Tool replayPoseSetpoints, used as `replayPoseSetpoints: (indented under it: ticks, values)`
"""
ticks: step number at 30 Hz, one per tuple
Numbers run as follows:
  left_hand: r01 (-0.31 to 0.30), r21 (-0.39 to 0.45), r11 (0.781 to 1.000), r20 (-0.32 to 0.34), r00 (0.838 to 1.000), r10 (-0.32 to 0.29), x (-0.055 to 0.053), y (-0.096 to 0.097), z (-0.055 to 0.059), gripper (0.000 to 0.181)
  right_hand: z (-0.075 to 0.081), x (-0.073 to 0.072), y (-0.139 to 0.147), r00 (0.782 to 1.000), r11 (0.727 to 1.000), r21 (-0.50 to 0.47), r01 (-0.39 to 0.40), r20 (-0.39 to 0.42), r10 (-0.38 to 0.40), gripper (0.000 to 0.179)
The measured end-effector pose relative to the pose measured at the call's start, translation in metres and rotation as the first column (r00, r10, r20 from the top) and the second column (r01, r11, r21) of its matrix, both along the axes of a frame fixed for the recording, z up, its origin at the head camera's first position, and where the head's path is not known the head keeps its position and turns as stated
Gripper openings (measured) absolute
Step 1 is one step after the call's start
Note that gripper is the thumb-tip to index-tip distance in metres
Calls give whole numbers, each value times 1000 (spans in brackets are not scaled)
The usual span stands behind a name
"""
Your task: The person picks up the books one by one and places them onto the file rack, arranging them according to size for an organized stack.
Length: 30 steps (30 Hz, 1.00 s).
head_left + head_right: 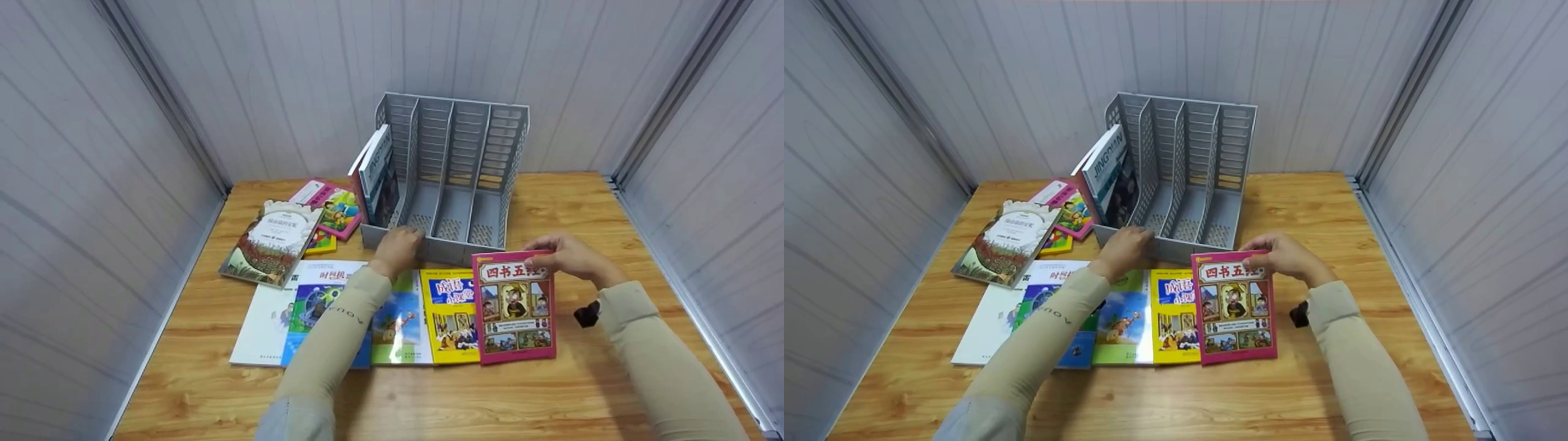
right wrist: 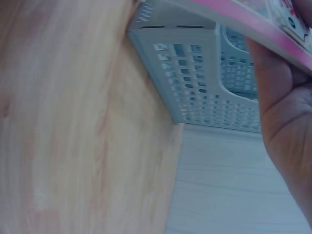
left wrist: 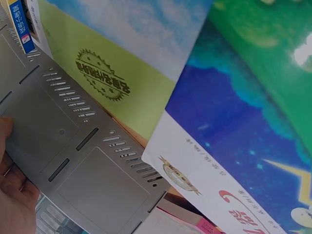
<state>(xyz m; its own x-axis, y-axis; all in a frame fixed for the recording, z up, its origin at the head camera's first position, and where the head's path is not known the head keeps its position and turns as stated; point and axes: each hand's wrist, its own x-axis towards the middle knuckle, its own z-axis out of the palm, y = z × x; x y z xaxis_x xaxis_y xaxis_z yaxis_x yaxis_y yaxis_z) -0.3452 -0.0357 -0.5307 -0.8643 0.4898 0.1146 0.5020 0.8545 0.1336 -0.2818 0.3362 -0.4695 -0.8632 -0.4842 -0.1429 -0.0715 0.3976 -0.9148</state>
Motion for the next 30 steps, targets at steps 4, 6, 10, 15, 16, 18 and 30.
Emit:
replayPoseSetpoints:
  ticks: [4, 6, 10, 15, 16, 18, 30]
  values:
    - [5, -15, 1000, -13, 1000, -5, -3, 0, 0, 39, 12, 0, 0, 997, 999, -32, -6, -83, 3, 36]
    - [10, -24, 1000, -12, 1000, -10, -4, -1, 1, 37, 18, 0, -1, 992, 999, -49, 9, -122, -15, 34]
    - [19, -32, 999, 55, 998, -18, -4, -3, 6, 43, 28, 0, -3, 977, 996, -52, 66, -202, -75, 30]
    - [33, -10, 999, 165, 986, -31, -2, -7, 18, 56, 41, 3, -9, 938, 992, -27, 122, -324, -124, 25]
    - [41, 5, 999, 177, 983, -42, -1, -8, 20, 58, 44, 4, -11, 930, 992, -19, 128, -344, -127, 24]
    - [62, 43, 997, 188, 980, -69, 0, -10, 26, 58, 49, 4, -15, 919, 991, 6, 133, -376, -121, 24]
    - [137, 392, 910, 78, 980, -182, 8, -32, 68, 40, 76, 12, -49, 906, 978, 165, 131, -421, -50, 22]
